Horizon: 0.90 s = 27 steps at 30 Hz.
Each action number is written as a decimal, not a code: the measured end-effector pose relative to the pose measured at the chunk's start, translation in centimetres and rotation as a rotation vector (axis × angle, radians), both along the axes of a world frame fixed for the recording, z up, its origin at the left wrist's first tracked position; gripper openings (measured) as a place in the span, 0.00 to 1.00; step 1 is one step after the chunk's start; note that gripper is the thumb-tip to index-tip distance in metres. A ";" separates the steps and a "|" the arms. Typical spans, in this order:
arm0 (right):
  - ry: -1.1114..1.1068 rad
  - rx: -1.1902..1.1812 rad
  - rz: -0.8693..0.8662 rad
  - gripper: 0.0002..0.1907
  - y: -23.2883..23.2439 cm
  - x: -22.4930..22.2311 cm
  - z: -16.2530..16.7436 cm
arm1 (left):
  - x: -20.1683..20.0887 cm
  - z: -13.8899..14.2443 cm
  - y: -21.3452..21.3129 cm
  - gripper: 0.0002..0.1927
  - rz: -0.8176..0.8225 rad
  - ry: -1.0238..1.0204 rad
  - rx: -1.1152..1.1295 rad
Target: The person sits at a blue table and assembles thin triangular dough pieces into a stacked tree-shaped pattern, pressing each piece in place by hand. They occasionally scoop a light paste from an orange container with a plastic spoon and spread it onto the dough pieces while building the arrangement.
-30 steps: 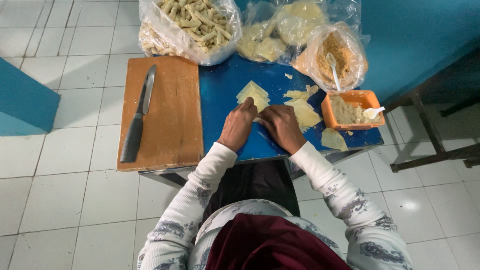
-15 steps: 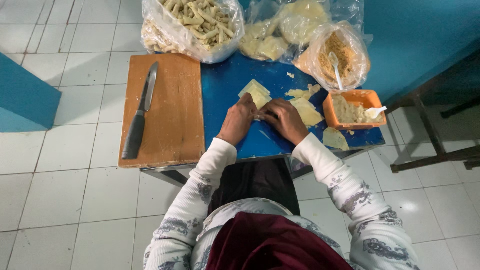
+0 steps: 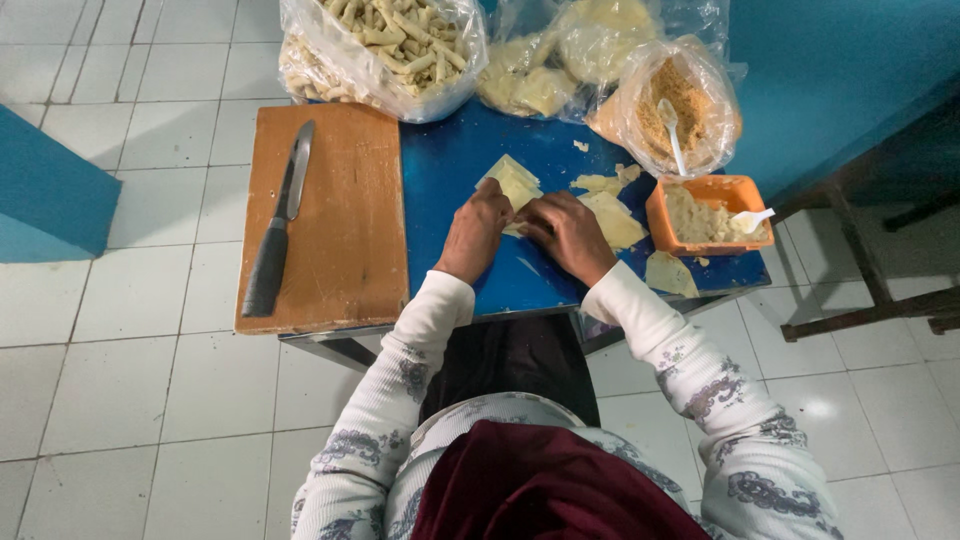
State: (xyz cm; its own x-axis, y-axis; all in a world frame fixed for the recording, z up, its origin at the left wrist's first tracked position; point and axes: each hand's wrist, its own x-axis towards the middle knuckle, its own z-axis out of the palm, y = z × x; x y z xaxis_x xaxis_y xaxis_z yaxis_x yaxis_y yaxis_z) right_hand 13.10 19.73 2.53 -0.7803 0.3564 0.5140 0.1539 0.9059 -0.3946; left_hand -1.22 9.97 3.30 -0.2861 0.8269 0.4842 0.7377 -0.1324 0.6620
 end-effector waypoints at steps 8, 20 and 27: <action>-0.015 0.257 -0.115 0.10 -0.7 0.2 -2.0 | 0.3 -1.3 -1.6 0.13 0.040 -0.025 0.003; -0.130 0.454 -0.229 0.25 -1.8 0.3 -2.9 | 2.6 -5.2 -3.9 0.12 0.122 0.219 -0.063; -0.232 0.441 -0.278 0.31 -0.2 -1.6 -1.2 | 2.5 -5.3 -3.7 0.12 0.095 0.268 0.057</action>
State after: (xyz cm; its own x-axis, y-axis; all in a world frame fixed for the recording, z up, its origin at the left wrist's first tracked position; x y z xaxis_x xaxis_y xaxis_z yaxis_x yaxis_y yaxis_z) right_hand 11.49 19.57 1.33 -0.7980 0.3551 0.4869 0.4477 0.8901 0.0846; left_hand 1.28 6.22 -1.97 -0.2163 0.7720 0.5976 0.8962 -0.0858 0.4353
